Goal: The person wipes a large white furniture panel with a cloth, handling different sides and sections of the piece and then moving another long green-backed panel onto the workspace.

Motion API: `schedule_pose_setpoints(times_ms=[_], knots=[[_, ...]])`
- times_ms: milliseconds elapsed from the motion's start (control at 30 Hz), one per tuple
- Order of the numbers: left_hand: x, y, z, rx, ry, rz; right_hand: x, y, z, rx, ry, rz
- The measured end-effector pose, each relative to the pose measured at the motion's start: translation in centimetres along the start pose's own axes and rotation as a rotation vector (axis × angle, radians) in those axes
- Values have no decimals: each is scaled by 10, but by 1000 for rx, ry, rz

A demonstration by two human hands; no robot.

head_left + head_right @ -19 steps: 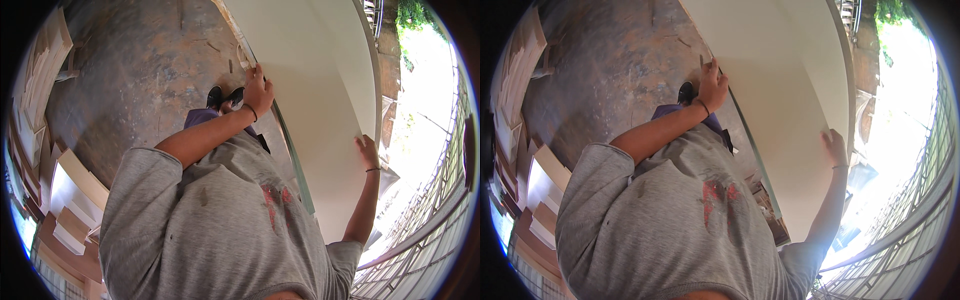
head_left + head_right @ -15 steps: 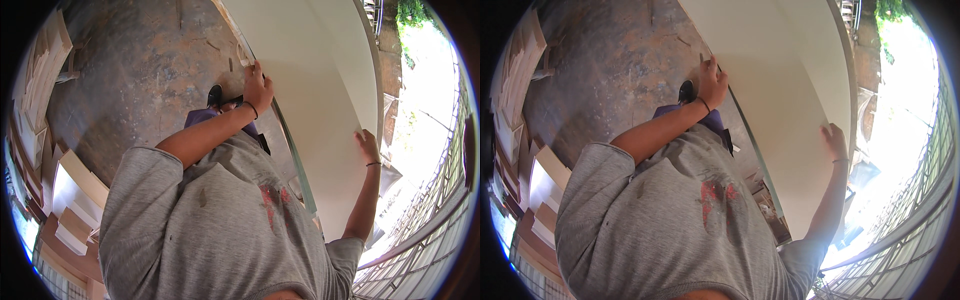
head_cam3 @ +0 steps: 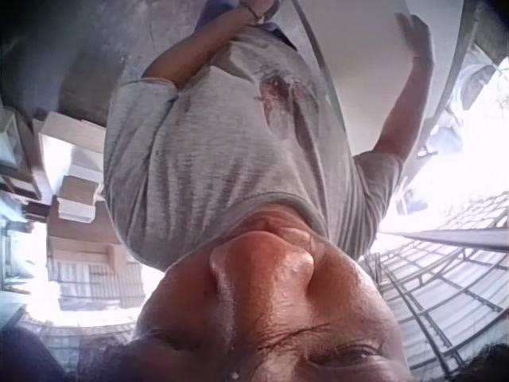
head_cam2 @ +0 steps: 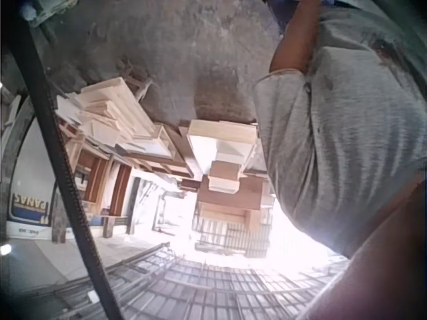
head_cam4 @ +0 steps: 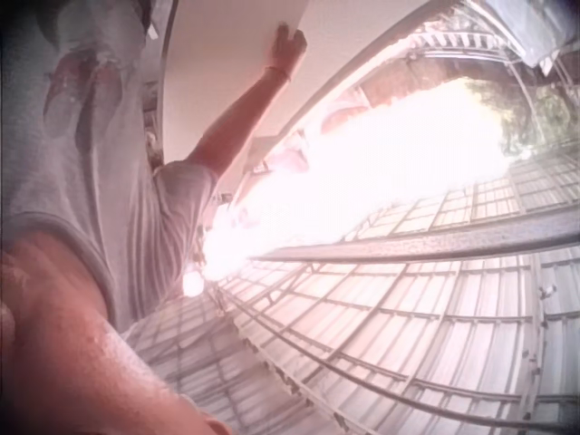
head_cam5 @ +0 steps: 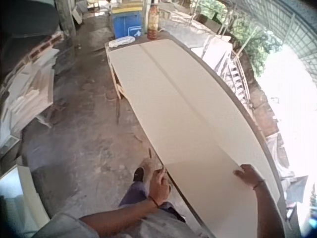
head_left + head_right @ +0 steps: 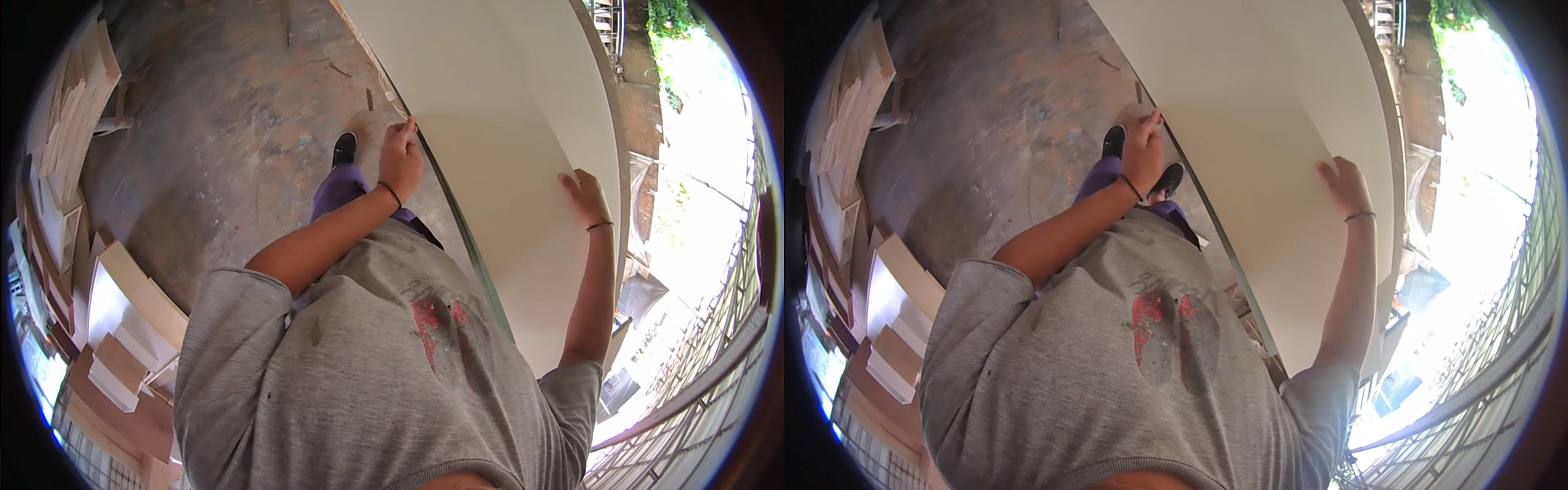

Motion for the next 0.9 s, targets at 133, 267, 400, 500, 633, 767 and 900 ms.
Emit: schedule_pose_setpoints(times_ms=[133, 267, 400, 500, 633, 767, 900], knots=[[34, 18, -3, -27, 21, 23, -13, 20, 8, 13, -20, 40], [45, 31, -4, -88, -31, 80, -27, 39, 20, 19, -40, 35], [46, 35, -2, -141, -117, 127, -38, 53, 28, 24, -115, 139], [45, 37, -2, -124, -142, 196, -39, 55, 25, -12, -110, 101], [44, 42, -6, -140, -130, 260, -50, 69, 32, -60, -140, 120], [44, 43, -13, -129, -124, 294, -56, 75, 33, -65, -95, 74], [47, 48, -16, -81, -147, 313, -57, 90, 43, -190, -42, 290]])
Point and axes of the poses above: each hand's wrist, its own x-axis away from the middle knuckle, its own y-axis out of the palm, z = x × y, the point moved 3 cm from there along -x, towards the middle knuckle, and after that the axes turned 14 degrees about x, right-handed, at the moved point
